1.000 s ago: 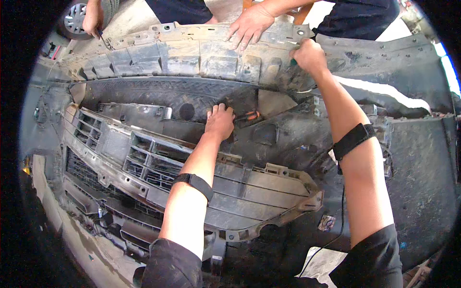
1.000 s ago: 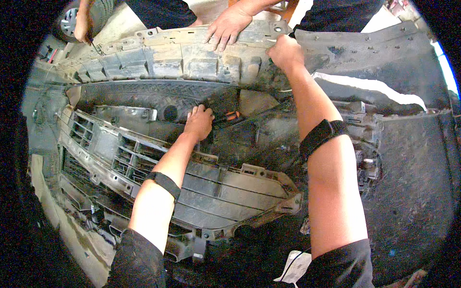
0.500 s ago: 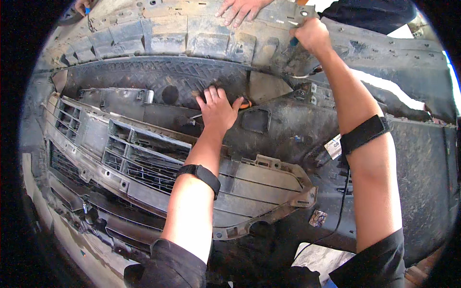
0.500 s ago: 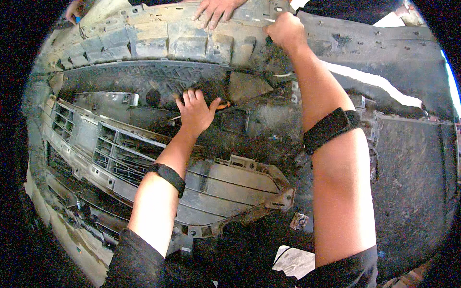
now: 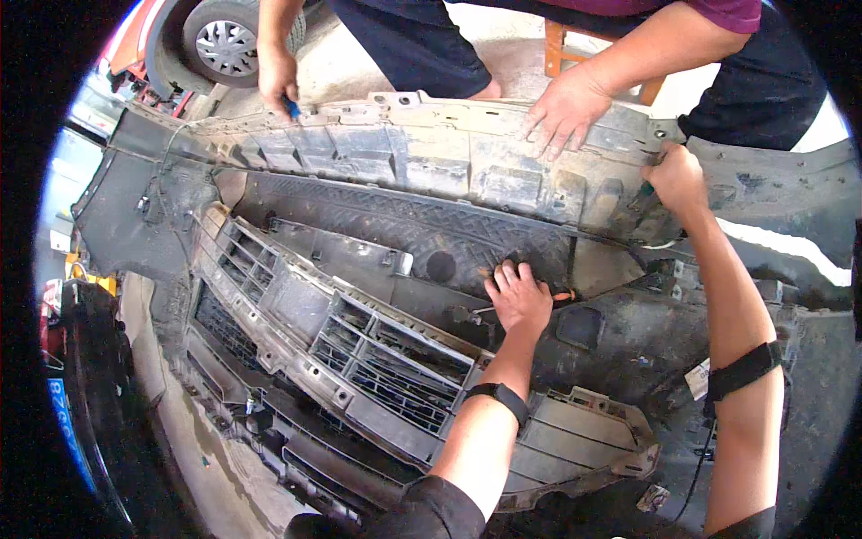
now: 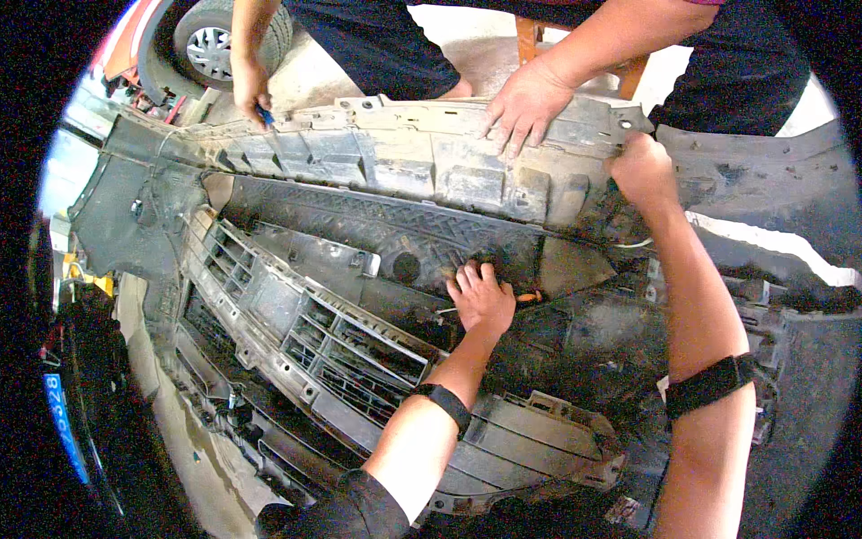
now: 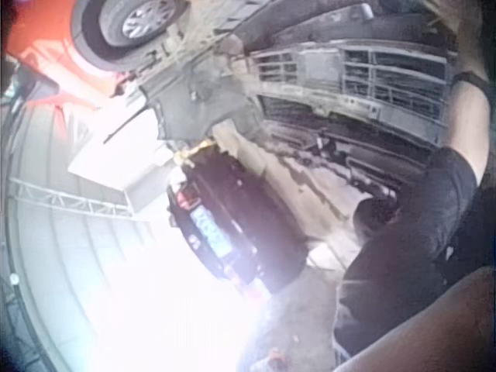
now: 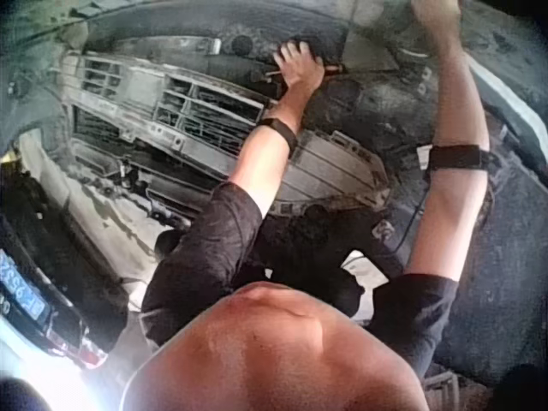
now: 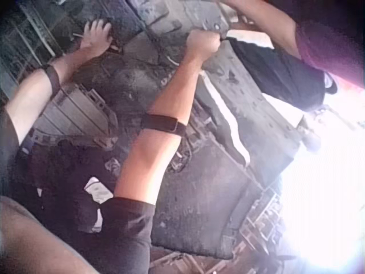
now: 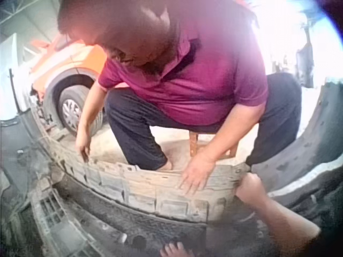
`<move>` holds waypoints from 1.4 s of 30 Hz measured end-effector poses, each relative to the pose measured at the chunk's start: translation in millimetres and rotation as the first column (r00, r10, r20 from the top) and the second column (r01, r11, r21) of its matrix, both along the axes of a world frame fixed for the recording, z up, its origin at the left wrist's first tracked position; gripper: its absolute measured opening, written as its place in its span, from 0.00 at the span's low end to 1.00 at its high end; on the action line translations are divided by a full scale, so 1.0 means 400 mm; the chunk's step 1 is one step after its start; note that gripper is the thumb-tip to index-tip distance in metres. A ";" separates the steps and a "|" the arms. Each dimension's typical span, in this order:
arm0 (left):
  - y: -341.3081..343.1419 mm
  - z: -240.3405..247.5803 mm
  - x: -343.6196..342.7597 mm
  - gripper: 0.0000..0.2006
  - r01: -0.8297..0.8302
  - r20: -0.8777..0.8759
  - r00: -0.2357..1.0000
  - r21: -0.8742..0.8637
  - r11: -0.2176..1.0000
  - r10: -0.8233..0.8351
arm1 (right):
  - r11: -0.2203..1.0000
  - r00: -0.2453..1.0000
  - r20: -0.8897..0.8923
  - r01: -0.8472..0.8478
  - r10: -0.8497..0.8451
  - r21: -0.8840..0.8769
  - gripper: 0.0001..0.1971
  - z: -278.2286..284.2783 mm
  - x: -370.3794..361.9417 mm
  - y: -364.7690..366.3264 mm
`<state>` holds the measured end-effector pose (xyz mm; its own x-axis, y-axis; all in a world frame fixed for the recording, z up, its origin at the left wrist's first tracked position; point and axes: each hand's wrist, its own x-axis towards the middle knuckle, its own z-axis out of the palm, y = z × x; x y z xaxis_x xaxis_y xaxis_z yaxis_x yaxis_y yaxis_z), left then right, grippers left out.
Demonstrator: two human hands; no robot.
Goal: The person uses a screwdriver to pry and adjust clips on a detached car bumper while another person assists by holding the bumper steady. The hands work along the bumper's edge, manipulating fasteners and plastic sections.
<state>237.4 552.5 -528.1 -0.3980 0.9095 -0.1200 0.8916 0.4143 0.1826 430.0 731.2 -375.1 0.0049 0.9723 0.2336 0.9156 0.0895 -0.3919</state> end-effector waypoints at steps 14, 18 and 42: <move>-0.001 -0.036 0.004 0.17 0.027 -0.088 0.996 0.192 0.981 -0.010 | 0.997 0.994 0.070 -0.082 0.081 0.005 0.16 -0.012 0.019 0.010; 0.001 -0.035 0.007 0.17 0.014 -0.087 0.996 0.151 0.988 -0.001 | 0.998 0.995 0.076 -0.068 0.066 0.019 0.18 -0.010 0.017 0.007; 0.000 -0.025 -0.004 0.19 0.020 -0.026 1.000 0.133 0.991 -0.016 | 0.994 0.994 0.043 -0.103 0.102 0.022 0.18 -0.003 0.014 -0.004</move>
